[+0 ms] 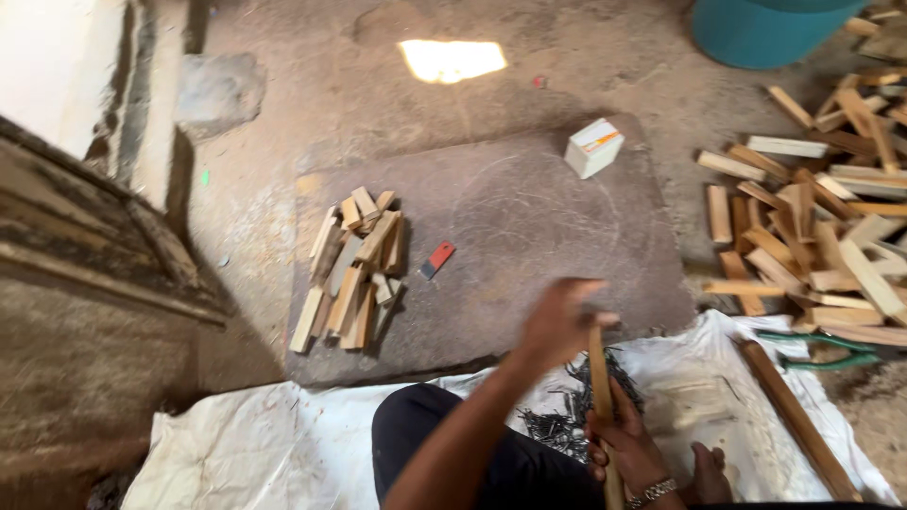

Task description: The person sits on the floor and repeatedly hammers nails into small wooden blocks. They pick up a block, place a nail, hammer it in, and then set the block aside. This process is repeated continuously throughout the video.

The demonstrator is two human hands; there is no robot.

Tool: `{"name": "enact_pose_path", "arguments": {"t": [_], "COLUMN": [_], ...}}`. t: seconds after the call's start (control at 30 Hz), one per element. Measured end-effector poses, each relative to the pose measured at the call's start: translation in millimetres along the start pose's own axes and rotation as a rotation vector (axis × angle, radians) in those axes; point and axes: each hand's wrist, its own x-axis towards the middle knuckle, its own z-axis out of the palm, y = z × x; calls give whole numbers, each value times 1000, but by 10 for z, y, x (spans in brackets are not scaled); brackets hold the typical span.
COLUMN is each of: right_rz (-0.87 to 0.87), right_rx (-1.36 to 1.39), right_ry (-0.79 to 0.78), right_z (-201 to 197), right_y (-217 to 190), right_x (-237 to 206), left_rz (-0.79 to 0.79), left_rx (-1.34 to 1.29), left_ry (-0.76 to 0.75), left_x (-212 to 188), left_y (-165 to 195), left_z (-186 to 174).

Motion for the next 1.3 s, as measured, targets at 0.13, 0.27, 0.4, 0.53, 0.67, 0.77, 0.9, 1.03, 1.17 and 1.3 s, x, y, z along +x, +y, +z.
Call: {"name": "enact_pose_path", "arguments": {"t": [0.13, 0.27, 0.4, 0.53, 0.67, 0.77, 0.9, 1.03, 1.17, 1.3], "right_rz": [2, -15, -4, -7, -12, -29, -61, -48, -18, -47], "right_rx": [38, 36, 23, -27, -18, 25, 68, 90, 121, 119], "right_ry": [15, -19, -31, 19, 5, -8, -3, -17, 39, 31], "right_z": [-72, -109, -126, -144, -154, -156, -161, -196, -227, -229], "right_y": [105, 154, 148, 138, 152, 197, 242, 244, 273, 270], "right_x": [60, 116, 128, 122, 140, 144, 142, 138, 80, 37], "left_rz": [193, -699, -791, -907, -869, -545, -323, -288, -347, -72], "left_rx": [568, 548, 657, 607, 266, -634, -1180, -1124, -164, 591], "left_ry": [417, 817, 661, 539, 598, 565, 397, 259, 116, 155], "left_x": [-484, -871, -1037, -1025, -1054, -1137, -1112, -785, -474, -267], "left_y": [-890, -1236, -1274, -1299, -1321, -1248, -1015, -775, -688, -773], "left_z": [-1320, -2127, -2322, -2318, -2235, -2054, -1724, -1312, -810, -459]}}
